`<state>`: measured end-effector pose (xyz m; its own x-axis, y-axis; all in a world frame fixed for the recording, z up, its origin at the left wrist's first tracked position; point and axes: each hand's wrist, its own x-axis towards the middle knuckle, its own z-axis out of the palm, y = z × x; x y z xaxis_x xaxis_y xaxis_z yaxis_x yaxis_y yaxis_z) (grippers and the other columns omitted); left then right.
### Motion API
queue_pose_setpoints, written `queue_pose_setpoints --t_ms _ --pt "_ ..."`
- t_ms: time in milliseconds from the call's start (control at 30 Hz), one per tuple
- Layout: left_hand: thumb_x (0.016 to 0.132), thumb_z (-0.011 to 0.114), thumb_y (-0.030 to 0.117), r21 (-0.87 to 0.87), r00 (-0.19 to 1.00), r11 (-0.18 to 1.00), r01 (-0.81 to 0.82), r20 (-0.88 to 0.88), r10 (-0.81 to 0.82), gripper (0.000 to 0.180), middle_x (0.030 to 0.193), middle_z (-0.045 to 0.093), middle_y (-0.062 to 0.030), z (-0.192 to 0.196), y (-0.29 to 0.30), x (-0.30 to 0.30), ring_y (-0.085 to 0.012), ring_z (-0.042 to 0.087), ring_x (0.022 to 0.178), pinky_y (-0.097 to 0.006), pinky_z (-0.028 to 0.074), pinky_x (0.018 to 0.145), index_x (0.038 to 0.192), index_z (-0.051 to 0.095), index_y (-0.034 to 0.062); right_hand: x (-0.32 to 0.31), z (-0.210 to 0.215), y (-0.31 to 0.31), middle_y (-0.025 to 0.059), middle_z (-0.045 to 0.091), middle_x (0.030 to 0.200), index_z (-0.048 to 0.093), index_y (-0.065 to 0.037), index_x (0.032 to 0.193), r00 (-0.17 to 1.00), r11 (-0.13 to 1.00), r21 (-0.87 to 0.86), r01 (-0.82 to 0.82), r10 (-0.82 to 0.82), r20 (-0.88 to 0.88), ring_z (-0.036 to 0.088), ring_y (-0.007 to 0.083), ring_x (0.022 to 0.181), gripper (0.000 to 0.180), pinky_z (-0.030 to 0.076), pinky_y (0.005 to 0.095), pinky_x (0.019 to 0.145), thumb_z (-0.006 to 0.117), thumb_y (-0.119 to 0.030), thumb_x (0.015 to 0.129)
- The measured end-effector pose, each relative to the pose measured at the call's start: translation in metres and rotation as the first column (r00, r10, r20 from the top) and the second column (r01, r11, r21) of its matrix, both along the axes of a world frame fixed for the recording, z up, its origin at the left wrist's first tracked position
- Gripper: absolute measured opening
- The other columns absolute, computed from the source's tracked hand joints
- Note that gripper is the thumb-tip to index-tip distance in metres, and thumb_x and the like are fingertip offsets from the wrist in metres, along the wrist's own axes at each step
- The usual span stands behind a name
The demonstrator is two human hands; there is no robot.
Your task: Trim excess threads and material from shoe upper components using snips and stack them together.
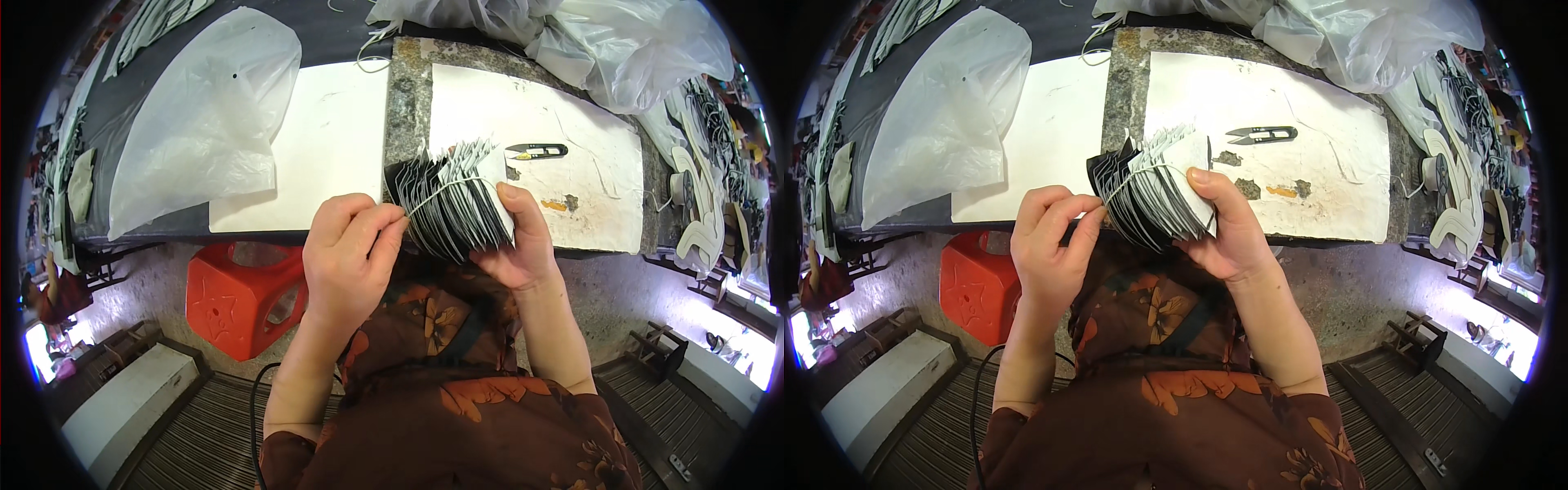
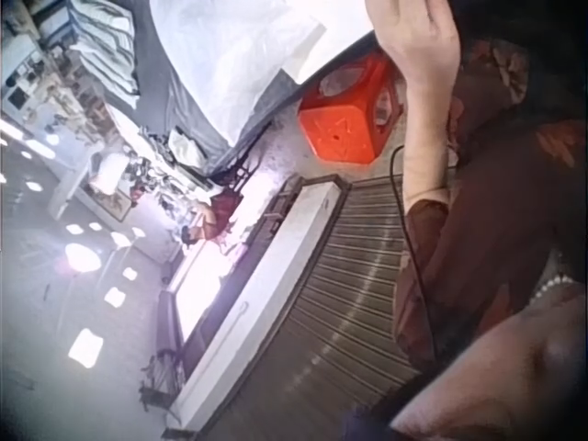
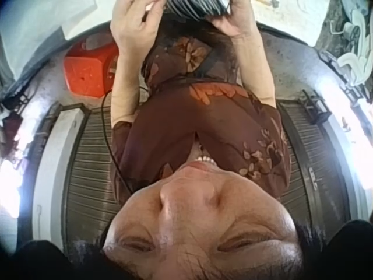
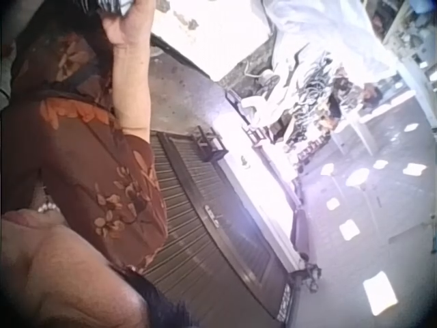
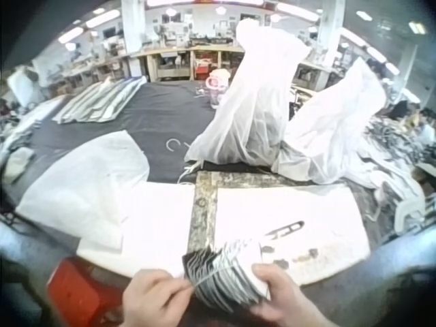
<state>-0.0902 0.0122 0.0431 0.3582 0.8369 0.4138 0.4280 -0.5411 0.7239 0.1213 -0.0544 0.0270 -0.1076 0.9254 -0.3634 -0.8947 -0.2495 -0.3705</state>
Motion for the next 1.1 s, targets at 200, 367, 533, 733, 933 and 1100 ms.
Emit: queue_pose_setpoints --t_ms 200,367,533,733,933,1100 --pt "0.077 0.076 -0.003 0.11 0.995 0.991 0.074 -0.072 -0.066 0.015 0.087 0.062 -0.0091 -0.002 0.0 0.006 -0.0272 0.062 0.079 -0.037 0.052 0.068 0.09 0.07 0.0007 -0.002 0.001 -0.001 0.0148 0.074 0.109 0.064 0.004 0.122 0.989 0.998 -0.067 0.012 -0.002 0.145 0.074 0.0214 0.096 0.042 0.061 0.0354 0.086 0.061 -0.03 0.098" --pt "0.072 0.072 -0.006 0.158 0.995 0.983 0.09 -0.059 -0.082 0.017 0.086 0.06 -0.0097 -0.009 0.005 0.009 -0.0279 0.061 0.078 -0.038 0.052 0.067 0.084 0.064 0.0028 0.0 -0.001 -0.001 0.0152 0.075 0.106 0.065 0.005 0.121 0.988 0.996 -0.088 0.009 0.004 0.152 0.074 0.0214 0.09 0.043 0.062 0.0337 0.079 0.063 -0.03 0.097" --pt "0.07 0.07 -0.006 0.172 0.997 0.983 0.063 -0.055 -0.055 0.018 0.088 0.058 -0.0099 -0.011 0.01 0.008 -0.0282 0.06 0.079 -0.038 0.051 0.066 0.084 0.061 0.0039 0.003 -0.014 -0.005 0.0181 0.076 0.105 0.067 0.006 0.118 0.999 0.998 -0.059 -0.003 0.005 0.04 0.076 0.028 0.09 0.045 0.063 0.042 0.081 0.056 -0.033 0.098" --pt "0.073 0.068 -0.003 0.146 0.999 0.989 -0.017 -0.047 0.024 0.017 0.091 0.058 -0.01 -0.009 0.016 0.005 -0.0276 0.059 0.08 -0.036 0.05 0.066 0.087 0.062 0.0043 -0.002 -0.019 -0.007 0.0192 0.075 0.106 0.064 0.008 0.123 1.0 1.0 -0.031 -0.007 0.006 -0.018 0.075 0.0286 0.09 0.049 0.063 0.0408 0.081 0.061 -0.032 0.095" --pt "0.087 0.064 -0.007 -0.287 0.977 0.941 0.177 0.164 -0.134 0.014 0.097 0.057 -0.0068 -0.006 0.004 -0.004 -0.0145 0.057 0.084 -0.028 0.051 0.075 0.097 0.06 0.0021 0.001 -0.006 -0.005 0.0198 0.062 0.131 0.041 0.007 0.147 0.988 0.997 0.023 -0.072 0.068 0.138 0.067 0.025 0.114 0.076 0.057 0.0362 0.098 0.071 -0.029 0.087" --pt "0.101 0.062 0.004 -0.742 0.727 0.502 0.444 0.626 0.282 0.045 0.125 0.061 -0.0078 -0.011 -0.003 -0.007 -0.0152 0.062 0.109 -0.032 0.052 0.095 0.142 0.047 -0.003 -0.004 0.001 0.003 0.0188 0.056 0.141 0.032 0.005 0.154 0.956 0.989 0.071 -0.126 0.102 0.276 0.06 0.026 0.126 0.093 0.05 0.0369 0.107 0.077 -0.03 0.08"
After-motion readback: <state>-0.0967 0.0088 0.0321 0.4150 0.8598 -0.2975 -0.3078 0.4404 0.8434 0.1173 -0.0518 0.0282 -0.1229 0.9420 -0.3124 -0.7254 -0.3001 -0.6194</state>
